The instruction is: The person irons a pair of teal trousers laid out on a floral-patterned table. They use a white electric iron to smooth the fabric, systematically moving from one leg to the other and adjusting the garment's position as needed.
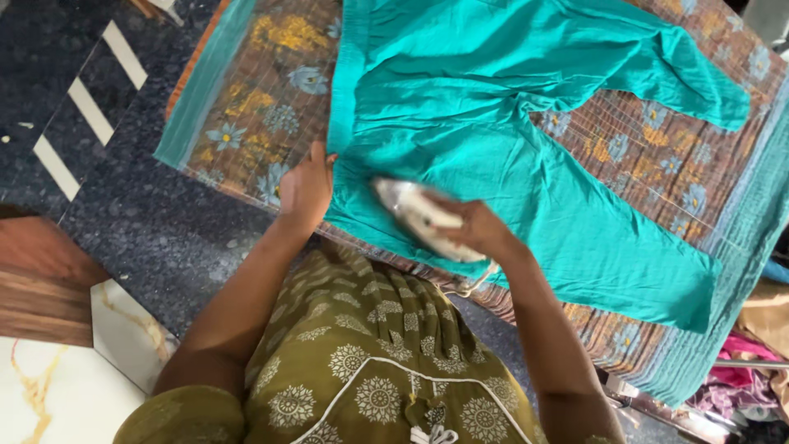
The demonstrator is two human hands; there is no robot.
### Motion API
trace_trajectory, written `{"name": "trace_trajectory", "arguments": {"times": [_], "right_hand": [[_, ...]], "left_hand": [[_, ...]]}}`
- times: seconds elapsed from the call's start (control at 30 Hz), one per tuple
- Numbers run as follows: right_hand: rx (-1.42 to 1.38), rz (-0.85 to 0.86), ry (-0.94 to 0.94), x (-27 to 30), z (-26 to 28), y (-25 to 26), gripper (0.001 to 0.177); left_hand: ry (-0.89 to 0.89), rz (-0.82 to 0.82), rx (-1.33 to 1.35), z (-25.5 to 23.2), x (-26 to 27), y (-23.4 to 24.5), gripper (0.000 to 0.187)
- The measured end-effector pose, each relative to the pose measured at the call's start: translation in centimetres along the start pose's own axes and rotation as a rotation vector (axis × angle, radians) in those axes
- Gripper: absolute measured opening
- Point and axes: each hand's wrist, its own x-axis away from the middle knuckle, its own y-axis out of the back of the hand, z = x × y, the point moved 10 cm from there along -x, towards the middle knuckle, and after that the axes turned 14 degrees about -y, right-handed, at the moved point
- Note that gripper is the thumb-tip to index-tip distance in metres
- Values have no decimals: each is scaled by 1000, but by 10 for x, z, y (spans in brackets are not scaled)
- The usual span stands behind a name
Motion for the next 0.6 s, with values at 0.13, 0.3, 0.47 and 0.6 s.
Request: {"name": "trace_trajectory", "arguments": {"times": [0.13,0.3,0.47,0.6], "right_hand": [[-178,-37,24,7,23,18,68],[30,-3,253,7,42,1,72],[-260,70,100,-18,29,10,68],[-150,283,164,-10,36,-25,60]], "left_hand": [[-73,-21,-7,4,-2,-2,24],[-79,-20,-32,2,-3,-2,23],[-73,-26,-31,3,-2,-3,23],[-62,-3,-27,6,-4,-4,22]]}}
